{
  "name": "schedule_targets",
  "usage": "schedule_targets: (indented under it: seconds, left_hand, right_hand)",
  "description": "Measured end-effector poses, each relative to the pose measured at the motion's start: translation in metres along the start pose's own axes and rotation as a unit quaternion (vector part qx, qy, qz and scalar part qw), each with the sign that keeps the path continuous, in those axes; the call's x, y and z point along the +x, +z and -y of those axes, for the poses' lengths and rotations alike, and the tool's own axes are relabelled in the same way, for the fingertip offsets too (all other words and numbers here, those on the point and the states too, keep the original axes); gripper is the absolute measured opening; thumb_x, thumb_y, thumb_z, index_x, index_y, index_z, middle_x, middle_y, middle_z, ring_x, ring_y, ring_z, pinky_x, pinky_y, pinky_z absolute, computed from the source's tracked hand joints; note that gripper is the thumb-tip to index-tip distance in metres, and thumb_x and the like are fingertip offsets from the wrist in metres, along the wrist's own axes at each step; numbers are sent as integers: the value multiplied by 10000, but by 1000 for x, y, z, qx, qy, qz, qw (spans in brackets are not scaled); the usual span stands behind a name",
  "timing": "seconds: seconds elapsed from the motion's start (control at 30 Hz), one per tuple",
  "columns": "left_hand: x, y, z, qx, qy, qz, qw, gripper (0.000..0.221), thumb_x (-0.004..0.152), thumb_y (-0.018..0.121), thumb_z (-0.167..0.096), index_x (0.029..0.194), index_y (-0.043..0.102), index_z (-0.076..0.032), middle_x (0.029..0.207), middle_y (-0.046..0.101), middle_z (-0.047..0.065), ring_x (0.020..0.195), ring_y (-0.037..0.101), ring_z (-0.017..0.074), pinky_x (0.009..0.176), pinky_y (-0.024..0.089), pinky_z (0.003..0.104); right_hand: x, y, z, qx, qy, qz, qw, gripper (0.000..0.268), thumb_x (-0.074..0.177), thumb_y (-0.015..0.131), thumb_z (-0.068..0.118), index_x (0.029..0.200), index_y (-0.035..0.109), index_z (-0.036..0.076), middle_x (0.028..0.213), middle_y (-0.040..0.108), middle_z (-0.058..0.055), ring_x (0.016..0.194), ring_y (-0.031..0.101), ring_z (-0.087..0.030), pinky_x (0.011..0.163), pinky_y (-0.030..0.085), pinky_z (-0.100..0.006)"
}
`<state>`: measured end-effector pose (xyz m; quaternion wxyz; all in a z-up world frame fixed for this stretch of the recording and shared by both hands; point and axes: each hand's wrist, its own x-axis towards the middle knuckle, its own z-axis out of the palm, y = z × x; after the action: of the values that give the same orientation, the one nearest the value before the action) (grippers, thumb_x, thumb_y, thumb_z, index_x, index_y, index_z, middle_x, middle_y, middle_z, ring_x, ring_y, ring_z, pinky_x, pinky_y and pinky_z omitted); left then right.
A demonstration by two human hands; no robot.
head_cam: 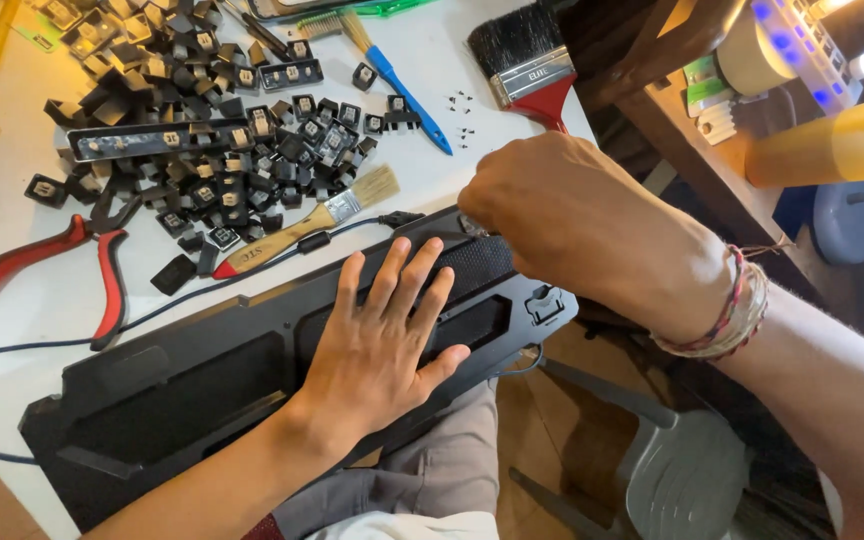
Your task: Disassembling a mechanical keyboard by removing screws and prying the case apart for repair or inspection.
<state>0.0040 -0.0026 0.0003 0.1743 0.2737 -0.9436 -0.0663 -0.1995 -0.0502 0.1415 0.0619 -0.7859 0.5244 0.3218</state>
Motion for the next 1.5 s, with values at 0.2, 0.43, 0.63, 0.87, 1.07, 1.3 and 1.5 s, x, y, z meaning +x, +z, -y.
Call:
schedule_targets:
  seconds: [0.2,0.43,0.63,0.87,1.07,1.3,1.5]
  left_hand:
    - [0,2,0,-8,-3,1,1000,697,980,428,-676,1445,516,-165,1637,350,91,1494,336,304,1171,296,574]
    - [0,1,0,1,-1,1,1000,710,973,436,-690,1456,511,-175,1633,342,92,1487,340,299,1165,307,569]
    - [1,0,0,8,-2,0,1000,710,966,450,-693,1447,528,-177,1625,359,89,1477,355,295,1161,315,562]
    - [1,-1,0,23,0,9,1000,725,963,434,-713,1458,517,-190,1627,351,81,1482,345,284,1154,321,549]
    - [0,1,0,11,2,3,1000,721,967,445,-698,1459,516,-176,1629,348,93,1483,345,298,1150,326,562]
    - [0,2,0,1,-1,-7,1000,703,970,458,-688,1446,527,-176,1633,350,88,1490,340,294,1159,316,566]
    - [1,1,0,10,0,0,1000,716,970,433,-699,1460,517,-185,1634,344,86,1490,338,291,1152,317,562]
  right_hand:
    - [-5,-8,6,75,61,11,995,340,879,595,413,842,591,75,754,642,-130,650,629,-388,629,497,-487]
    - [-1,-7,-5,-82,-51,84,992,234,784,627,-73,683,585,133,597,534,-19,548,519,-261,504,386,-359]
    - [-7,-14,6,129,18,10,991,151,746,705,194,829,614,106,878,603,-69,694,629,-345,585,484,-473]
    - [-1,-9,-13,79,175,108,975,515,1007,491,345,646,542,-19,605,596,-153,555,544,-360,644,492,-468]
    - [-3,-15,-18,107,69,87,988,271,885,650,233,686,499,128,606,508,-13,570,480,-206,642,409,-368]
    - [-7,-13,-1,84,153,85,981,704,1041,540,599,669,639,10,614,651,-146,634,646,-371,668,508,-455]
    - [-11,-20,-4,96,91,58,990,109,758,564,108,656,545,76,622,601,-118,532,570,-364,569,446,-452]
